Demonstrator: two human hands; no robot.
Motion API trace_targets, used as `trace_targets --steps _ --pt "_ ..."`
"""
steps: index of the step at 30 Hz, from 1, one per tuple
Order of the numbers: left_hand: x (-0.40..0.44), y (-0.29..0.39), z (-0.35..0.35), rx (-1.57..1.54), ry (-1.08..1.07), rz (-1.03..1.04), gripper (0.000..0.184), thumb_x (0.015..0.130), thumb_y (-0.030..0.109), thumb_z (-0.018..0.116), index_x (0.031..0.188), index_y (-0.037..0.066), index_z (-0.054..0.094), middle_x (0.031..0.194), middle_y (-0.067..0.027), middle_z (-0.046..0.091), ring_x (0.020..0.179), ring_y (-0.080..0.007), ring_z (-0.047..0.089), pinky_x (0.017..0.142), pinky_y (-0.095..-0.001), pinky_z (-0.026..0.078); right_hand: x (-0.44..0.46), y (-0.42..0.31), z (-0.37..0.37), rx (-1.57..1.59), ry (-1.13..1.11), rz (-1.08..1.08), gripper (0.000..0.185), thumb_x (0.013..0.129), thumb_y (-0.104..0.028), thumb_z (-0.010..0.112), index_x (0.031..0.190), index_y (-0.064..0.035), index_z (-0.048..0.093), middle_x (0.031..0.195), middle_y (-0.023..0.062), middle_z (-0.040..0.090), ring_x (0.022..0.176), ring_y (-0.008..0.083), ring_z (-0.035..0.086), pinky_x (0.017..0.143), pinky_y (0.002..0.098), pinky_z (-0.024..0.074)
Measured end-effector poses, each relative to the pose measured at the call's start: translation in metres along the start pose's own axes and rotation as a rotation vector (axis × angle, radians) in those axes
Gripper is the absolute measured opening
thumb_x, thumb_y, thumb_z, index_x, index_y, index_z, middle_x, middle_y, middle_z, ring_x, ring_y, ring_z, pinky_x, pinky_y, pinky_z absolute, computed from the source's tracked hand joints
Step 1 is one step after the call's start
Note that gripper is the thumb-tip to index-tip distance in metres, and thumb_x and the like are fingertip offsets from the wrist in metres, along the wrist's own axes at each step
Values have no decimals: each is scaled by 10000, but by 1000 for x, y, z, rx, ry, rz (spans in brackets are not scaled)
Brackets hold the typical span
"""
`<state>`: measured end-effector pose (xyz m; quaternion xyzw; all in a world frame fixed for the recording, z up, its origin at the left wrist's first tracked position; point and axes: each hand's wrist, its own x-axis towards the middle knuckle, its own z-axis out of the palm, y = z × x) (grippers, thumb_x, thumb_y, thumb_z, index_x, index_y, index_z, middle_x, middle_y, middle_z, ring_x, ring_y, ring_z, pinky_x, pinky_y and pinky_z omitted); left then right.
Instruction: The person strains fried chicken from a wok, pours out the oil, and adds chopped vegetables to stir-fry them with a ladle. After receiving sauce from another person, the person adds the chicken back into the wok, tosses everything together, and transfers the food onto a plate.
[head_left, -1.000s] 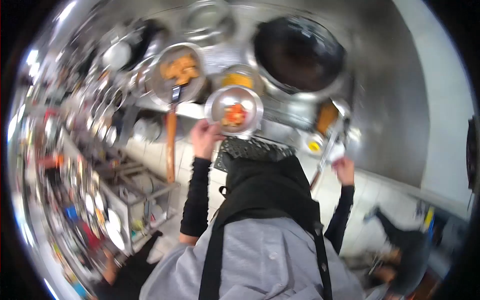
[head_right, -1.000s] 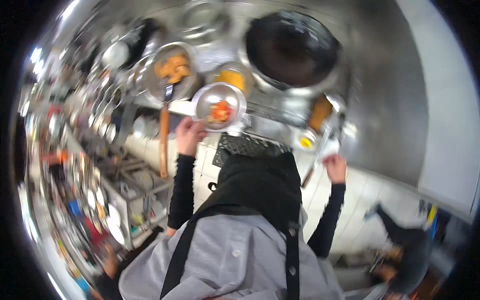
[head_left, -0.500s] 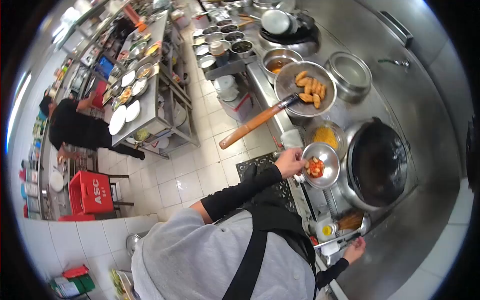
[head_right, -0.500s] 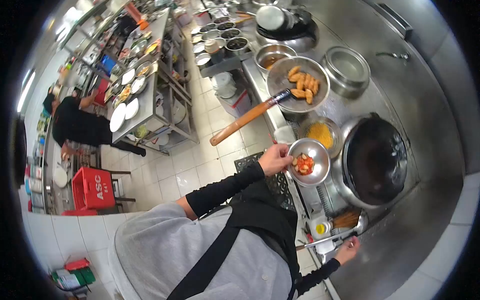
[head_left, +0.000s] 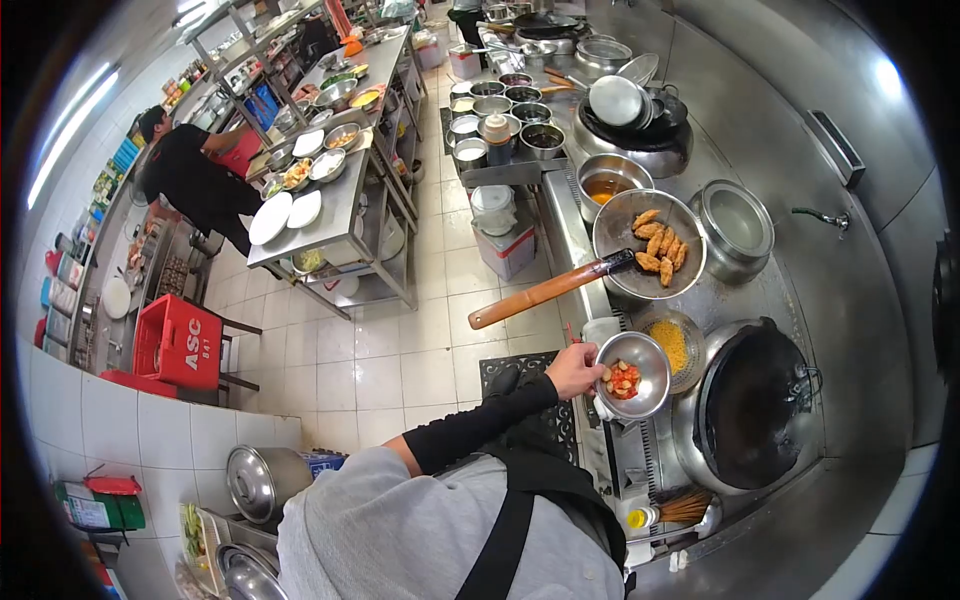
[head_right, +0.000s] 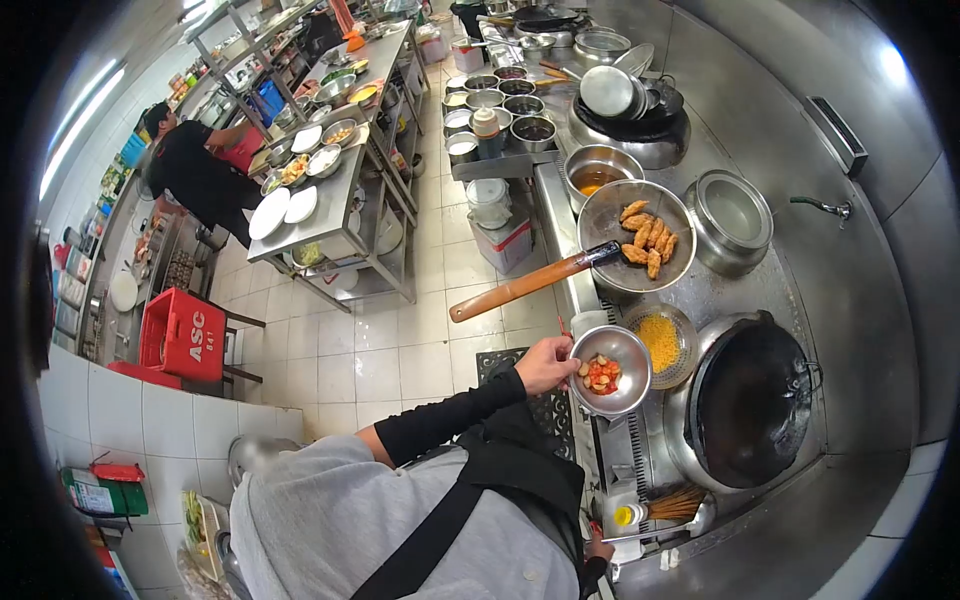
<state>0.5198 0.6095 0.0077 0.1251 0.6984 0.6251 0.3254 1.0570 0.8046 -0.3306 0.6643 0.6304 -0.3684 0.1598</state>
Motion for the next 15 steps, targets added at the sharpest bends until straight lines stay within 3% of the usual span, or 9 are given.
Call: trace_targets --steps 4,15 --pt "4 -2 8 0 -5 34 148 892 77 611 814 -15 527 673 -73 626 538 -155 664 483 -308 555 -41 -34 12 227 63 45 497 759 -360 739 937 98 667 756 192 692 677 328 691 689 454 559" --pt "-3 26 17 9 -48 95 142 887 83 613 856 -42 552 672 -76 609 542 -147 653 472 -307 549 -54 -127 4 526 136 -44 423 763 -317 731 893 76 643 711 169 657 629 306 660 635 439 532"
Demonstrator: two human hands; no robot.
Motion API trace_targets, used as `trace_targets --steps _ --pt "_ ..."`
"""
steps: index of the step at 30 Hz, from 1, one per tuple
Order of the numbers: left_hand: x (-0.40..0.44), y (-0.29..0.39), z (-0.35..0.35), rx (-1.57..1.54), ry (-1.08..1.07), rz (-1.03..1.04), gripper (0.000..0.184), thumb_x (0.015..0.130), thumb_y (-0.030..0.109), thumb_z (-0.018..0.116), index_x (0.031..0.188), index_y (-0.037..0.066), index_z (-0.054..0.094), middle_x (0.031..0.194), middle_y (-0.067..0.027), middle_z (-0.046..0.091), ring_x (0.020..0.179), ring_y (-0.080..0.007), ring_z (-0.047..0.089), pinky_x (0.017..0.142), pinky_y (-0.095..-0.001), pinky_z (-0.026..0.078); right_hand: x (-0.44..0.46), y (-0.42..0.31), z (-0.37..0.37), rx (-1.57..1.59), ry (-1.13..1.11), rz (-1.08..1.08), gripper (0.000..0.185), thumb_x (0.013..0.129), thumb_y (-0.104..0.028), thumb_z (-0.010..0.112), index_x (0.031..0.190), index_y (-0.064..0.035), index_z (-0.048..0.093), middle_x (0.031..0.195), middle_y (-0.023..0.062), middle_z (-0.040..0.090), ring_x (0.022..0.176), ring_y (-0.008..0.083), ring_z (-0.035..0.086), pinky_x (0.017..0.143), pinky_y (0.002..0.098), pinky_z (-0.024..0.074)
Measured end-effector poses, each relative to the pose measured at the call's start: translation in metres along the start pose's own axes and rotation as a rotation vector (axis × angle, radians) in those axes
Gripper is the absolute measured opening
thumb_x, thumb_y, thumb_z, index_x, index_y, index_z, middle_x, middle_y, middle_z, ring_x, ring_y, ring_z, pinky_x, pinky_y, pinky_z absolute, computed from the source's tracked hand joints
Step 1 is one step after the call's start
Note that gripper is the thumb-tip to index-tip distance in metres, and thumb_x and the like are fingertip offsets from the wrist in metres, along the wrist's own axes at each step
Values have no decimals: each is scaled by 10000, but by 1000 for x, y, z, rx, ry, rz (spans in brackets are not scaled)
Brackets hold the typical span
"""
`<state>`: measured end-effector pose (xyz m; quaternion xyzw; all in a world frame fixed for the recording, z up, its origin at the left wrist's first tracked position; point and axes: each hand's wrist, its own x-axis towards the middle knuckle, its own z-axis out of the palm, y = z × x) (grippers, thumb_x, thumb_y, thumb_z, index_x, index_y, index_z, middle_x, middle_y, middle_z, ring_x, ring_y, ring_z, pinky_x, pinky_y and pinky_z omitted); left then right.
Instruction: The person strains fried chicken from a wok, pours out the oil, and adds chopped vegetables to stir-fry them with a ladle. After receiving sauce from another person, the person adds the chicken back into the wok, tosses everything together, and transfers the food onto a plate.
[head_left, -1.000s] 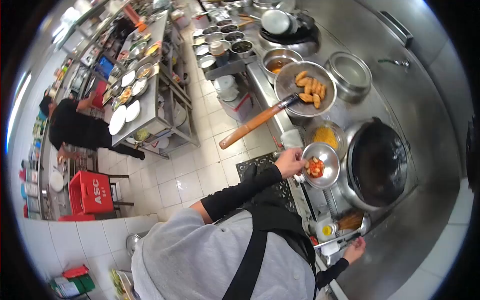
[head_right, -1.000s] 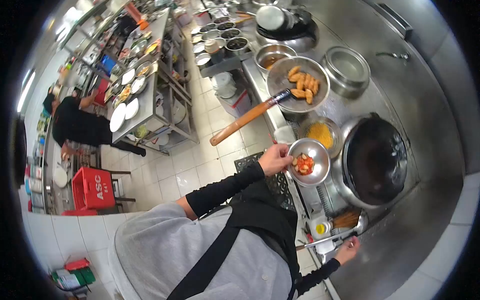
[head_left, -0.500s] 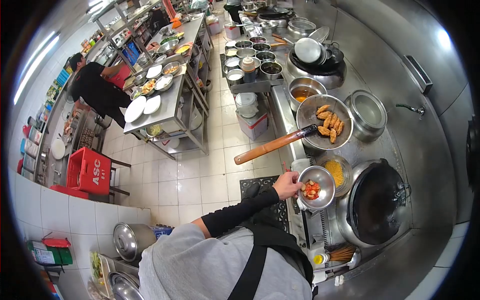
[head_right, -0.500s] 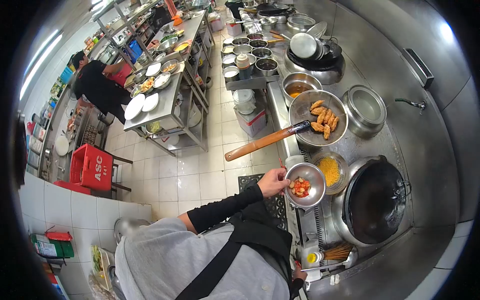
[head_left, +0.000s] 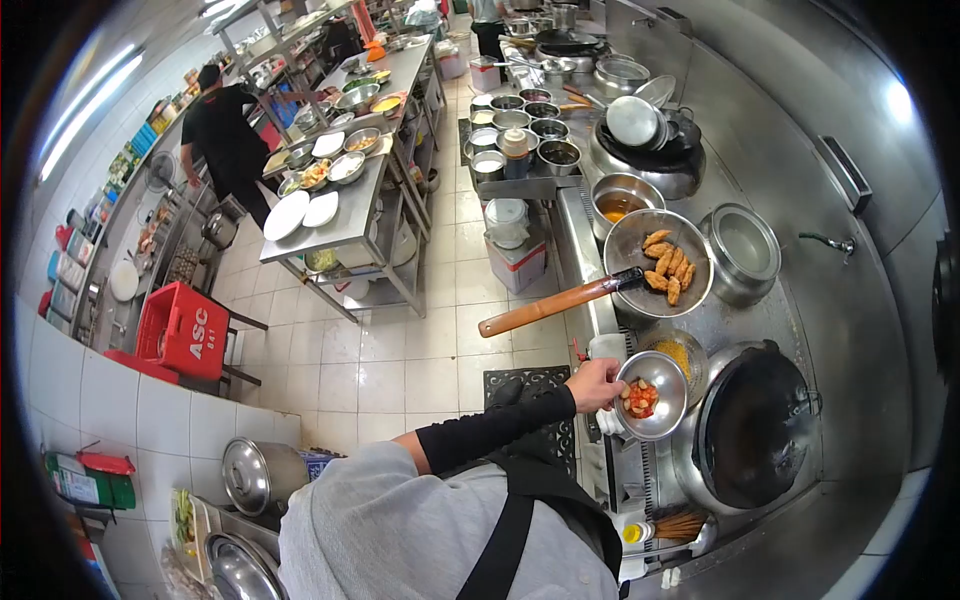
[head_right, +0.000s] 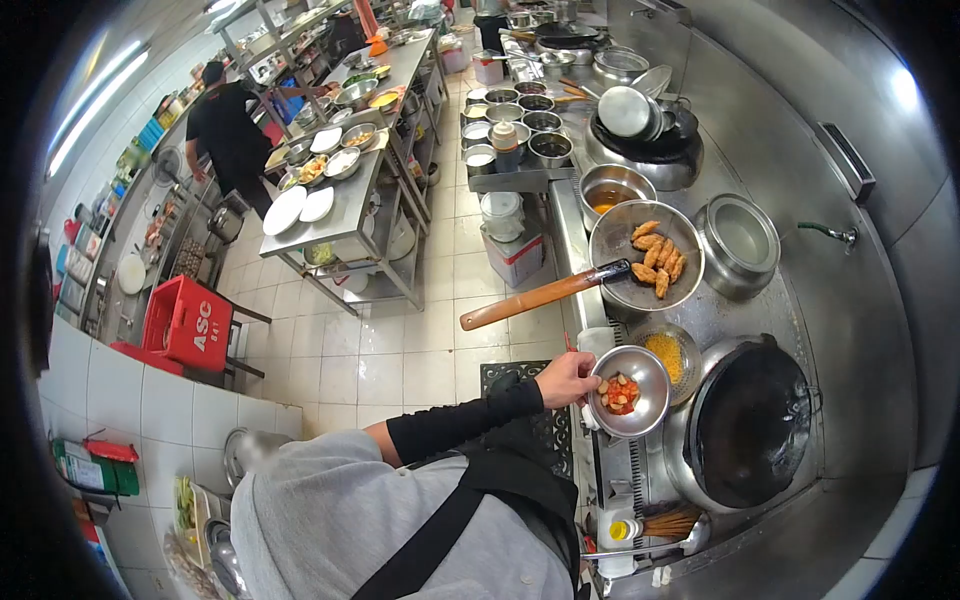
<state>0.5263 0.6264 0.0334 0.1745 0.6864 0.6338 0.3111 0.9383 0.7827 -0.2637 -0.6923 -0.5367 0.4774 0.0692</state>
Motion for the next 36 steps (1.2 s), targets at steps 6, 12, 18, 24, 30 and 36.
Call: trace_targets --steps 6,12,18,24,30,36 --pt "-13 -3 -13 31 20 -54 148 921 97 618 897 -38 563 705 -65 612 560 -136 648 488 -294 550 2 -23 10 31 -22 -31 384 766 -294 727 868 63 630 687 156 638 603 293 643 605 431 517" --pt "-28 5 -18 27 72 -40 195 901 120 631 992 -51 616 764 -99 664 559 -151 652 500 -313 535 13 -41 22 1 -70 -68 347 768 -271 723 844 51 617 663 143 619 577 281 626 576 423 502" --pt "-29 -1 -16 15 128 -16 179 897 117 629 934 -54 594 713 -105 636 534 -167 644 488 -328 529 15 -50 27 -8 -87 -78 312 771 -248 719 819 39 604 639 131 600 551 269 608 546 415 487" --pt "-34 2 -18 66 127 -27 183 897 120 625 943 -55 599 707 -111 635 528 -179 657 480 -335 536 15 -51 27 15 -89 -82 281 773 -225 715 795 26 591 615 118 581 526 256 591 516 407 472" --pt "-31 -4 -12 62 98 -19 193 898 123 624 964 -57 598 701 -110 635 534 -179 664 484 -333 540 12 -44 23 41 -90 -73 253 775 -202 710 771 14 578 591 106 562 500 244 574 487 399 457" --pt "-23 -6 0 27 44 -28 186 900 114 624 979 -52 599 699 -112 631 539 -172 661 487 -339 539 8 -31 20 94 -63 -47 231 778 -178 706 746 2 565 567 93 542 474 232 557 457 391 442"
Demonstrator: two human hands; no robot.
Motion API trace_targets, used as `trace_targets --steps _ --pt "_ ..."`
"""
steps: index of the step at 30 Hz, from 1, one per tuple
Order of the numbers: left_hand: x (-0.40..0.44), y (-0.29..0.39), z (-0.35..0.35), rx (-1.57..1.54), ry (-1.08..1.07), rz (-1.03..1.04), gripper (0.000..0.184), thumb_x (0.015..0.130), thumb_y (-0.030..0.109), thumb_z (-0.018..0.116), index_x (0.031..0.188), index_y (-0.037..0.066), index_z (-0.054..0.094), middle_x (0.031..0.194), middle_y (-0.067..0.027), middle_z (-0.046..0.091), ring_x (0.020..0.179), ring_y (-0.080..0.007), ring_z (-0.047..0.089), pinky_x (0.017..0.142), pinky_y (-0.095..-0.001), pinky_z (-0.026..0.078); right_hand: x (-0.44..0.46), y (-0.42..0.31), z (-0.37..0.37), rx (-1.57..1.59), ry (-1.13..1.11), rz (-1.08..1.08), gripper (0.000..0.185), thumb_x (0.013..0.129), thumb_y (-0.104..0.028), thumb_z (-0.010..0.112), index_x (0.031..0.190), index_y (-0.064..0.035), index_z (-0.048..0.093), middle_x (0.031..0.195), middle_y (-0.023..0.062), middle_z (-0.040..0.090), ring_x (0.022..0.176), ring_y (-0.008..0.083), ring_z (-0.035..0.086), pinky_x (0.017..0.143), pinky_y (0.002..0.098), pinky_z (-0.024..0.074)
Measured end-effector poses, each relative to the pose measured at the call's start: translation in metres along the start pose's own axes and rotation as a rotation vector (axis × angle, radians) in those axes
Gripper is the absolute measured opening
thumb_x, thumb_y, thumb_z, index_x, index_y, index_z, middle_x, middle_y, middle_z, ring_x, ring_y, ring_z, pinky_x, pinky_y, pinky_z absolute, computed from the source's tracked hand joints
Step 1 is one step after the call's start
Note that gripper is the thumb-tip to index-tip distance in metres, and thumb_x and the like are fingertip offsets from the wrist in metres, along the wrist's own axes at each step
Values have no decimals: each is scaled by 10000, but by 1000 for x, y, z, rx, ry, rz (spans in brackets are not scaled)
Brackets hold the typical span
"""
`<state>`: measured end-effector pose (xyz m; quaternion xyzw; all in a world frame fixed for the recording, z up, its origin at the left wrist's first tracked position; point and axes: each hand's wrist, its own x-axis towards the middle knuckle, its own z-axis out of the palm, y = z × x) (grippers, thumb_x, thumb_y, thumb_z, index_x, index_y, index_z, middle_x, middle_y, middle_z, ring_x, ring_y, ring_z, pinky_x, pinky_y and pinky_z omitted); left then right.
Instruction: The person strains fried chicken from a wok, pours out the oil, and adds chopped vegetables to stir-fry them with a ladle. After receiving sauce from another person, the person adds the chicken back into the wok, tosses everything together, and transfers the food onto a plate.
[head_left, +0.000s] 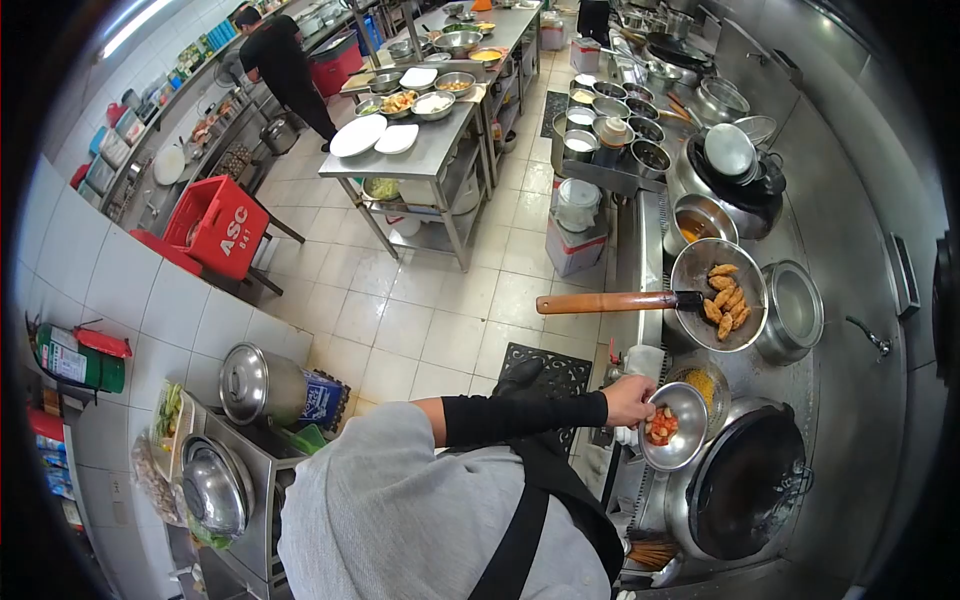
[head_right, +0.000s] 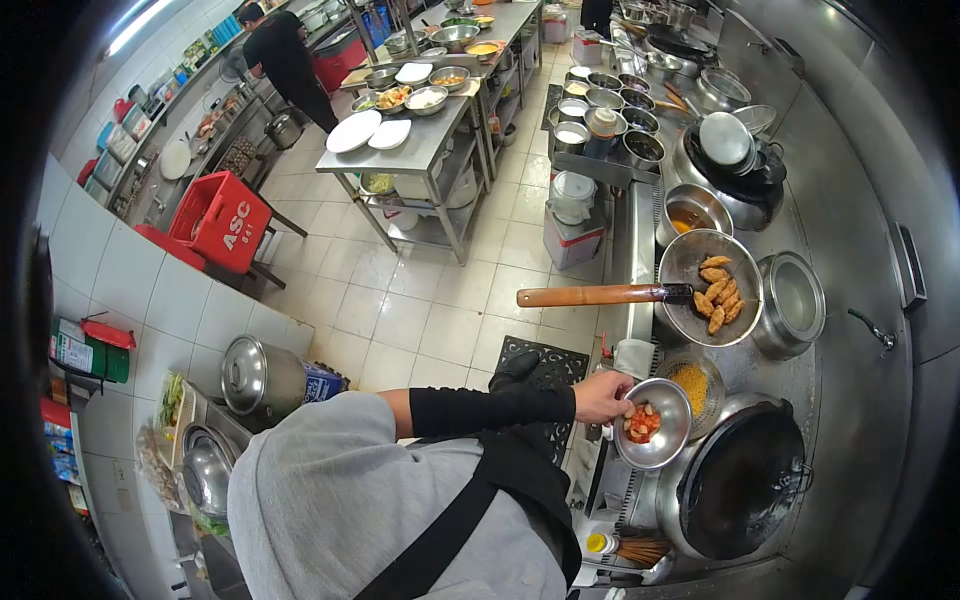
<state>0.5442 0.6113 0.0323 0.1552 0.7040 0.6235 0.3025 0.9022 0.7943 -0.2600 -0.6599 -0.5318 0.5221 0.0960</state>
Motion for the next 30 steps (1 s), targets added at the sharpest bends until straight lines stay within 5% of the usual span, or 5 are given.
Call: trace_targets --steps 10,14,15,26,30 --pt "36 -18 12 269 -40 47 185 866 181 665 863 3 613 712 -92 638 605 -153 627 537 -344 518 -53 89 -44 303 182 109 212 782 -140 699 706 -19 543 527 72 511 431 211 528 408 378 417" --pt "57 -18 22 22 -144 36 149 935 159 652 924 22 597 838 -61 635 680 -117 636 568 -270 574 -97 116 -26 561 368 141 211 783 -124 696 689 -27 535 510 64 498 413 203 517 388 373 407" --pt "67 -25 24 25 -174 28 151 938 147 657 902 35 561 822 -48 613 667 -106 619 570 -259 572 -109 101 -21 627 465 167 275 812 -100 684 658 -90 457 498 26 464 343 150 442 316 314 318" --pt "108 -4 91 -107 -305 104 269 945 56 634 776 47 425 708 -20 512 587 -95 557 559 -304 604 -185 15 -41 779 428 112 322 923 -172 675 733 -104 425 470 8 407 307 116 364 283 290 294" --pt "104 9 96 -132 -311 133 268 950 53 628 774 49 426 713 -27 537 578 -93 558 561 -296 595 -191 -14 -52 762 464 12 275 940 -105 644 749 -75 448 465 21 436 303 116 393 280 285 311"
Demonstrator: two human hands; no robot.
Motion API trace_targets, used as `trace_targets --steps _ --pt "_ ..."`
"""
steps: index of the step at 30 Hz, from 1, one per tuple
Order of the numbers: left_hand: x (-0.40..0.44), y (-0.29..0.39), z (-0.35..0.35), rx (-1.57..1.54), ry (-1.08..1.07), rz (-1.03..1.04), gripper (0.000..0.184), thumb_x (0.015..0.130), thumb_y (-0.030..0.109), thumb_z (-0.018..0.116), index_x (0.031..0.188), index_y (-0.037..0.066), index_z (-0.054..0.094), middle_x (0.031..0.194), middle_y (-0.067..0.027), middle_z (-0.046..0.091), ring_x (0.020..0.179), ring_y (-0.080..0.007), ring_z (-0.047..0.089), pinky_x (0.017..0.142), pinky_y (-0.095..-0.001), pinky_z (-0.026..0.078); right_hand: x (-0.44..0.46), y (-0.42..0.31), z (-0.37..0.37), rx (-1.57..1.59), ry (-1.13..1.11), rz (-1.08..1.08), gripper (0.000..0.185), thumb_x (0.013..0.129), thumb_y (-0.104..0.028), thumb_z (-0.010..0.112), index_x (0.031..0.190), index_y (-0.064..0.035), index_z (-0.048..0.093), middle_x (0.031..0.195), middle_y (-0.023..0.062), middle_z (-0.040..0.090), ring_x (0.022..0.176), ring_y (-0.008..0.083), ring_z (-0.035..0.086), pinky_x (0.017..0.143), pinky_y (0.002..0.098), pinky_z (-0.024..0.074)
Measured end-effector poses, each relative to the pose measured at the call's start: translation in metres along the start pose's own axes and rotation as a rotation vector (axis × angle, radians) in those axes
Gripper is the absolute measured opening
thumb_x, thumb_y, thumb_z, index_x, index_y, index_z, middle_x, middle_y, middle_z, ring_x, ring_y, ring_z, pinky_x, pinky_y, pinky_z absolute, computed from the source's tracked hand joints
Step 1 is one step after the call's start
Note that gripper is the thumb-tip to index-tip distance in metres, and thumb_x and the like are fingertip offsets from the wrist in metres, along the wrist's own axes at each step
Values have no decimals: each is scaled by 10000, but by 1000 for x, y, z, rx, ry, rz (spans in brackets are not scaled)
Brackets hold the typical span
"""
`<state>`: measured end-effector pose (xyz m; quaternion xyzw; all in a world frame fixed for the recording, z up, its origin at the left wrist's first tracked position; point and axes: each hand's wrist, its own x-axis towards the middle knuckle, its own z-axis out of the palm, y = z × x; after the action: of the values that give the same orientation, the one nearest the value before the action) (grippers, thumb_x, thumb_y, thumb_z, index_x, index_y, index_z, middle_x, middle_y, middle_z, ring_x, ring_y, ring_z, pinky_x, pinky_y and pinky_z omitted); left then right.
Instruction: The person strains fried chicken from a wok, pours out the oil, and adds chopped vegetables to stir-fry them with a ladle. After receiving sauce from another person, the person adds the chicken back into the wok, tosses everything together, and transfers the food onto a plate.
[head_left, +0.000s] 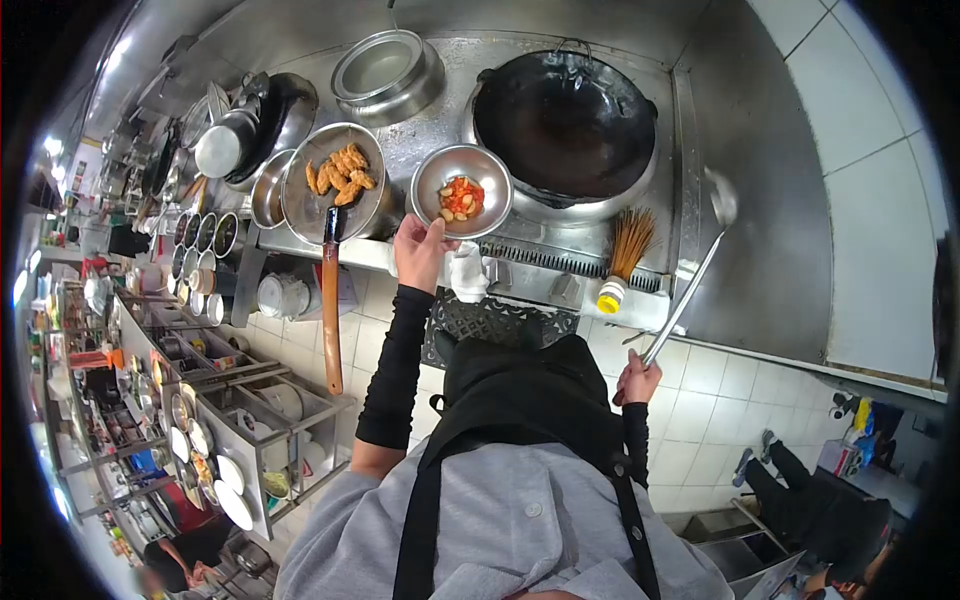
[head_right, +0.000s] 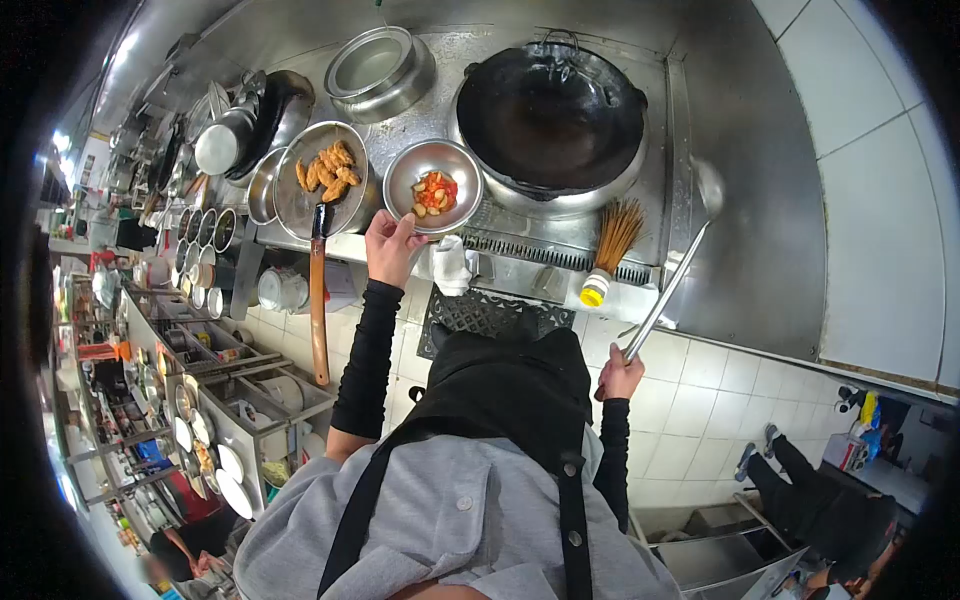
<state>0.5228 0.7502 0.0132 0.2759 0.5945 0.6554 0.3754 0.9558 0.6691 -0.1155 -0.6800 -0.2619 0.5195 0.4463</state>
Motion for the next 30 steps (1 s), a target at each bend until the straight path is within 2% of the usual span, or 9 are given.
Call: trace_targets --steps 1,3,6,9,12,18,24,27,30 --pt "-3 1 0 6 0 4 267 952 53 628 774 49 428 714 -29 543 575 -94 560 563 -293 593 0 -10 2 -59 -28 -109 271 941 -119 655 757 -72 462 465 21 447 303 113 397 285 279 313" --pt "-9 -2 -1 -1 -11 -2 254 959 54 626 786 56 440 737 -30 563 599 -96 576 574 -281 579 -2 -36 11 -48 22 -130 257 947 -145 666 773 -57 499 461 17 444 304 111 396 288 273 311" --pt "-20 -1 -3 -66 -26 -39 209 973 58 622 824 70 476 795 -21 590 668 -98 606 604 -275 557 3 -68 17 27 -45 -134 205 966 -168 651 845 -29 561 469 18 450 309 109 397 286 272 312" --pt "-36 5 -4 -91 -20 -74 191 975 62 621 838 72 488 790 -17 585 661 -95 600 597 -277 556 3 -89 25 240 -132 -34 262 963 -162 653 787 -74 481 519 14 411 342 107 385 282 266 307" --pt "-43 -13 -18 -83 12 -96 205 973 67 624 826 76 482 779 -17 577 632 -90 575 587 -281 563 6 -96 31 299 -140 -7 277 954 -148 665 790 -93 449 545 5 388 357 101 368 285 260 298" --pt "-52 -17 -30 -52 77 -68 270 968 68 621 782 80 427 711 -6 508 582 -68 499 571 -290 590 7 -99 32 294 -196 19 227 943 -126 676 831 -100 481 547 0 391 353 96 359 286 260 291" --pt "-49 -7 -26 -30 30 -41 268 967 64 620 780 57 428 727 -13 488 610 -95 541 571 -312 599 8 -99 31 290 -245 -1 238 939 -131 687 828 -91 480 545 7 416 343 101 372 278 269 291" --pt "-29 -15 -28 70 -20 10 266 968 76 620 778 55 434 750 -42 530 628 -104 567 562 -307 595 3 -103 34 271 -240 -27 245 935 -124 691 826 -85 475 548 10 419 340 102 373 276 271 292" --pt "9 7 7 329 -4 138 292 935 135 640 747 30 443 645 -64 537 564 -114 547 516 -315 529 1 -104 35 270 -234 -32 252 935 -119 687 822 -80 465 548 9 416 337 101 372 276 272 295"
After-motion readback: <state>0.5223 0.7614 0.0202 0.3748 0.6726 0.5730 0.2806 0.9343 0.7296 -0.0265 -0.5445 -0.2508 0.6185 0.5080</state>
